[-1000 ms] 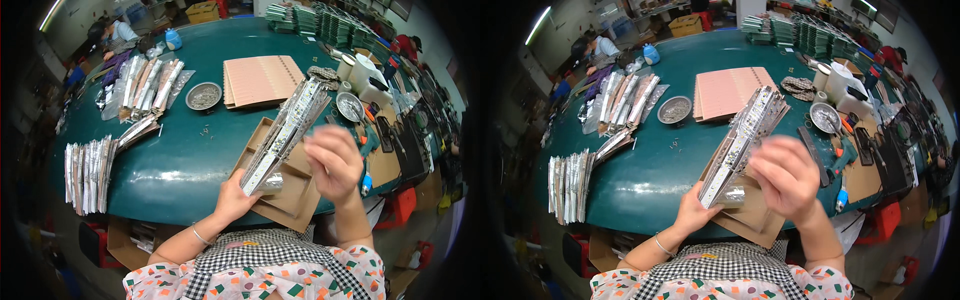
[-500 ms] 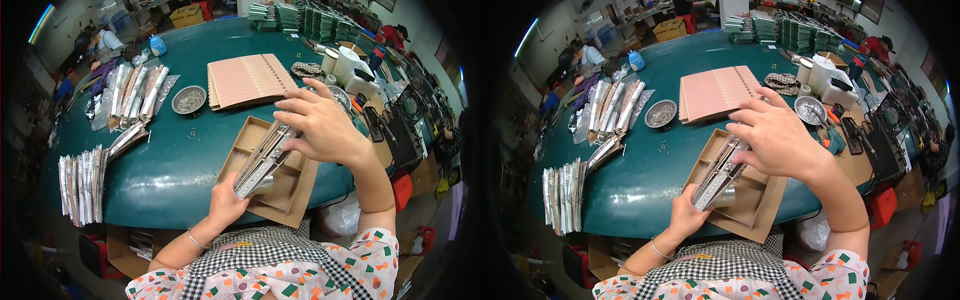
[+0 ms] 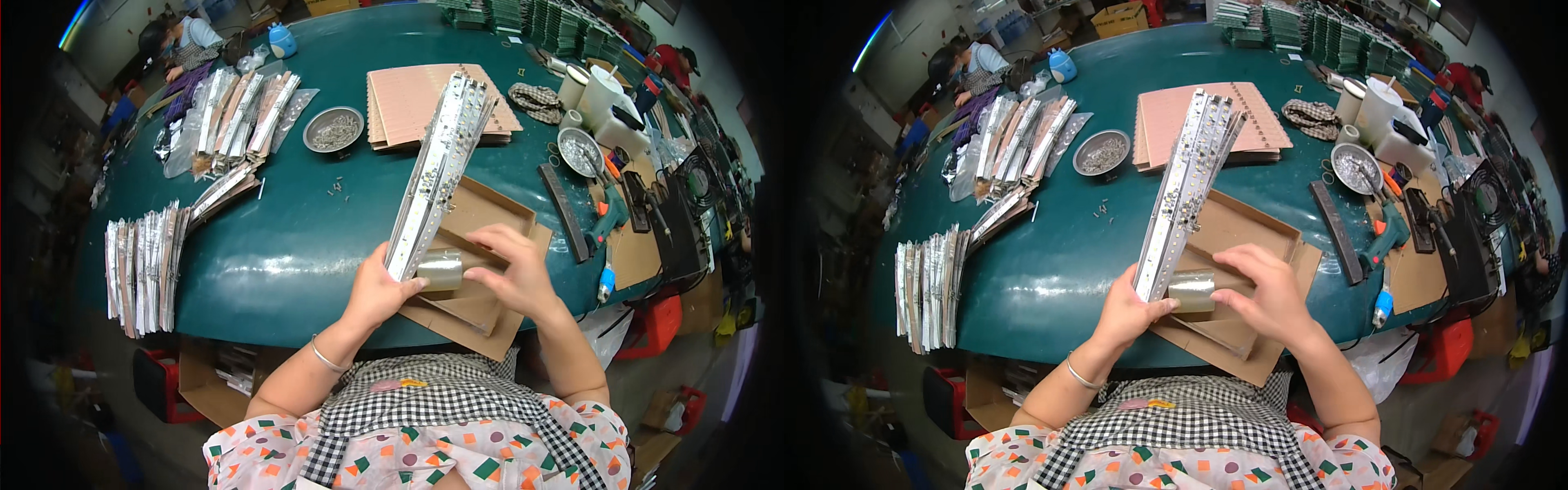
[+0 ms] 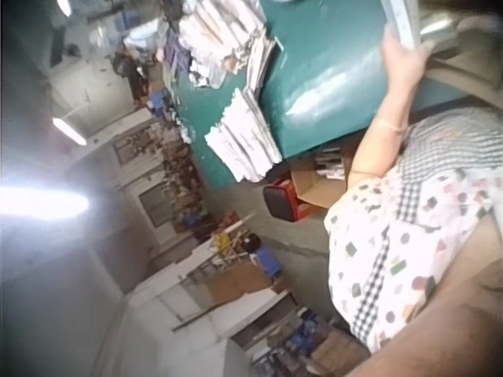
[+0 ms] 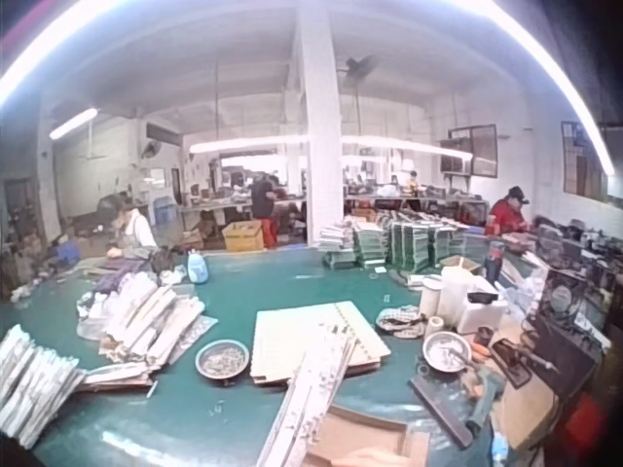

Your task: The person unwraps bundles of LED light strips, solders an LED strip using a soldering tool, and bundles LED strips together by wrapping them with tape by hand.

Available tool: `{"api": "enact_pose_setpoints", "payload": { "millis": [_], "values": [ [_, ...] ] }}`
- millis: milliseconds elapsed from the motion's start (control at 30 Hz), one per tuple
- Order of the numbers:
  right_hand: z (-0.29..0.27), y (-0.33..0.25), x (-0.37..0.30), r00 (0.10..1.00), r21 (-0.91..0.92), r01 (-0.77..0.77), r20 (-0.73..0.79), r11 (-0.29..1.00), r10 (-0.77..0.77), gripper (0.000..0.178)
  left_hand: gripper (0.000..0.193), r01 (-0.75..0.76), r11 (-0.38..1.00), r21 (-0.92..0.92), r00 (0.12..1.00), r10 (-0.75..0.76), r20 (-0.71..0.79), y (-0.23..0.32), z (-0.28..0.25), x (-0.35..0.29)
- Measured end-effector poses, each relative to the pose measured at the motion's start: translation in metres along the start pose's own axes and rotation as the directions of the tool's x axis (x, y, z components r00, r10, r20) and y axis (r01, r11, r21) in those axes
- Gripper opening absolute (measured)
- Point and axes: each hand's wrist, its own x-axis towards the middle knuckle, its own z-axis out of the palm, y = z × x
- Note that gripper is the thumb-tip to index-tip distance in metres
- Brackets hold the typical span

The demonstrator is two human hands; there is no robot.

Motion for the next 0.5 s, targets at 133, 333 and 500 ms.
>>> {"api": "enact_pose_setpoints", "payload": {
  "millis": [133, 333, 500],
  "values": [
    [0.031, 0.019, 0.002, 0.99, 0.103, -0.134, 0.067, 0.986, 0.127, 0.041, 0.055, -0.05, 0.996, -0.067, 0.999, 0.051, 0.018, -0.008, -0.001, 0.002],
    [0.039, 0.029, 0.009, 0.981, 0.237, -0.186, 0.001, 0.954, 0.192, 0.01, 0.051, 0.098, 0.992, -0.076, 0.995, -0.097, 0.022, 0.003, -0.002, 0.001],
    [0.037, 0.02, 0.017, 0.968, 0.341, -0.173, -0.117, 0.924, 0.224, 0.009, 0.053, 0.081, 0.993, -0.081, 0.997, -0.079, 0.027, 0.004, -0.003, 0.001]
  ]
}}
